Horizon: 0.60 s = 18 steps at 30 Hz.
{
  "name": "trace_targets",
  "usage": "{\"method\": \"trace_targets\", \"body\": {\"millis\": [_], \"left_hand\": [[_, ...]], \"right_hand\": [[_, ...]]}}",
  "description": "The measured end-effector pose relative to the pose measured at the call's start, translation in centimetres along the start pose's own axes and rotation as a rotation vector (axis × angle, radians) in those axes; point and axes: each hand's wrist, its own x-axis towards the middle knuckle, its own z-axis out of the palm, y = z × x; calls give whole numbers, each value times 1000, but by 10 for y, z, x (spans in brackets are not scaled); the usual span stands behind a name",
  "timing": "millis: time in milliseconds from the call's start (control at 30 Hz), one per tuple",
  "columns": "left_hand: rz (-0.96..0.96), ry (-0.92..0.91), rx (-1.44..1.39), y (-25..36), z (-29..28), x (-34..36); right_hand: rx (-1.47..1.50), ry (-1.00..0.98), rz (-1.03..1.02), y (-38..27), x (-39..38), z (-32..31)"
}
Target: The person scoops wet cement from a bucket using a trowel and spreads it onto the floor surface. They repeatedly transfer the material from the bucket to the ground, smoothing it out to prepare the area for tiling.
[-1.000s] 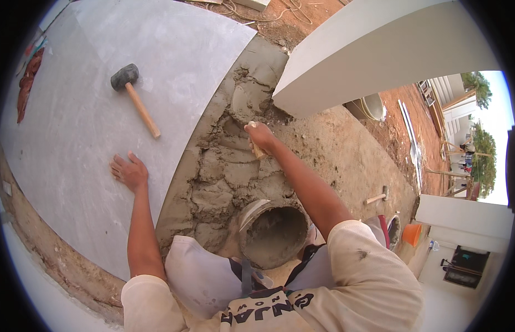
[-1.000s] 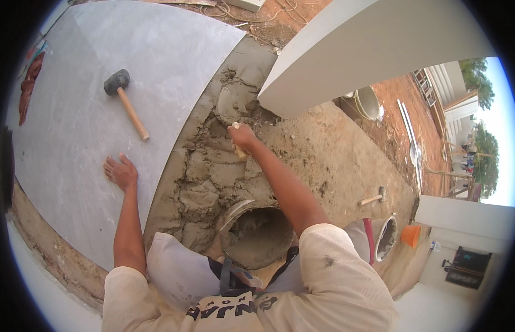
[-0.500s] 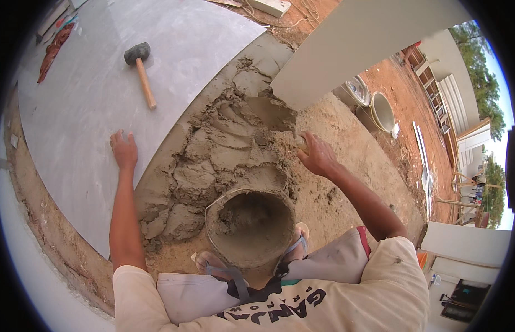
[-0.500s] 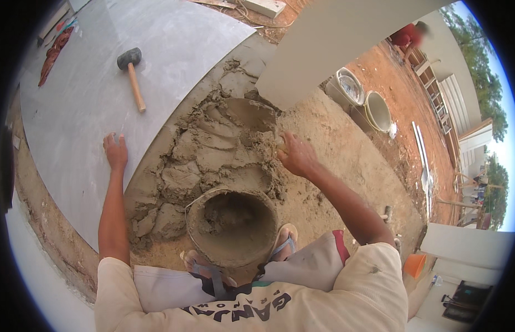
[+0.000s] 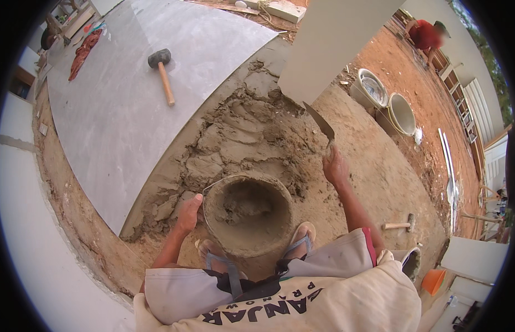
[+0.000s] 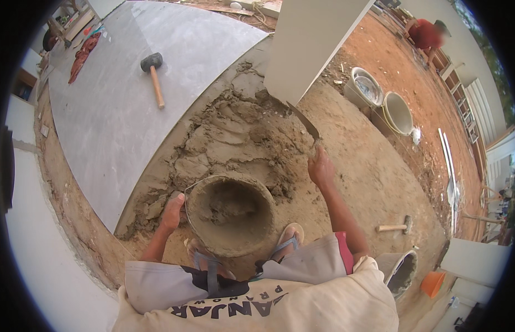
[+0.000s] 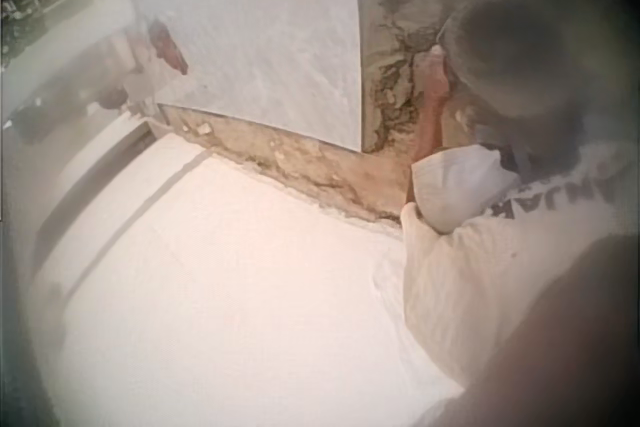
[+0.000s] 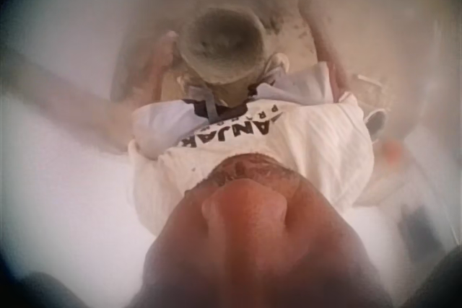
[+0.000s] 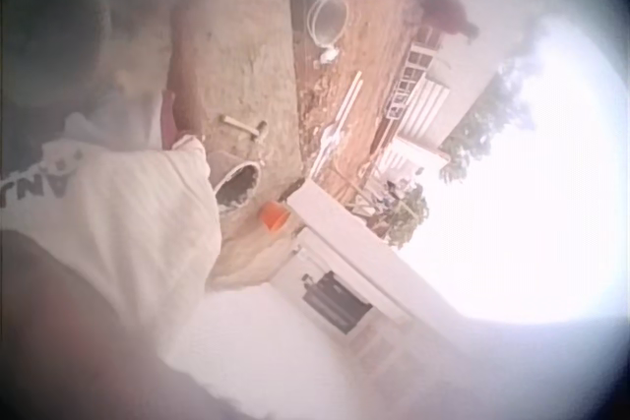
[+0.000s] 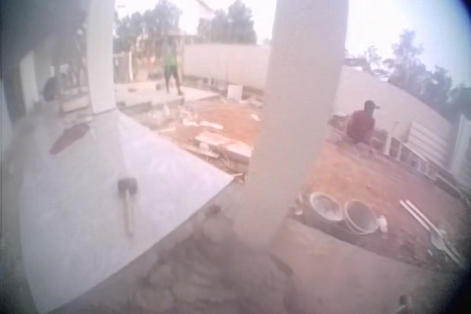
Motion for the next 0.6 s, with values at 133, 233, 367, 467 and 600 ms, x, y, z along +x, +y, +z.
{"method": "trace_targets", "body": {"millis": [133, 233, 367, 467, 600], "left_hand": [[145, 52, 23, -32, 8, 6], [222, 36, 132, 22, 52, -10], [274, 89, 234, 31, 63, -2], [229, 59, 326, 56, 64, 1], [208, 46, 406, 92, 74, 4]], "right_hand": [[26, -25, -69, -11, -6, -24], [67, -28, -218, -28, -27, -68], [-2, -188, -544, -55, -63, -123], [-75, -372, -682, -71, -95, -137], [-204, -490, -658, -90, -117, -119]]}}
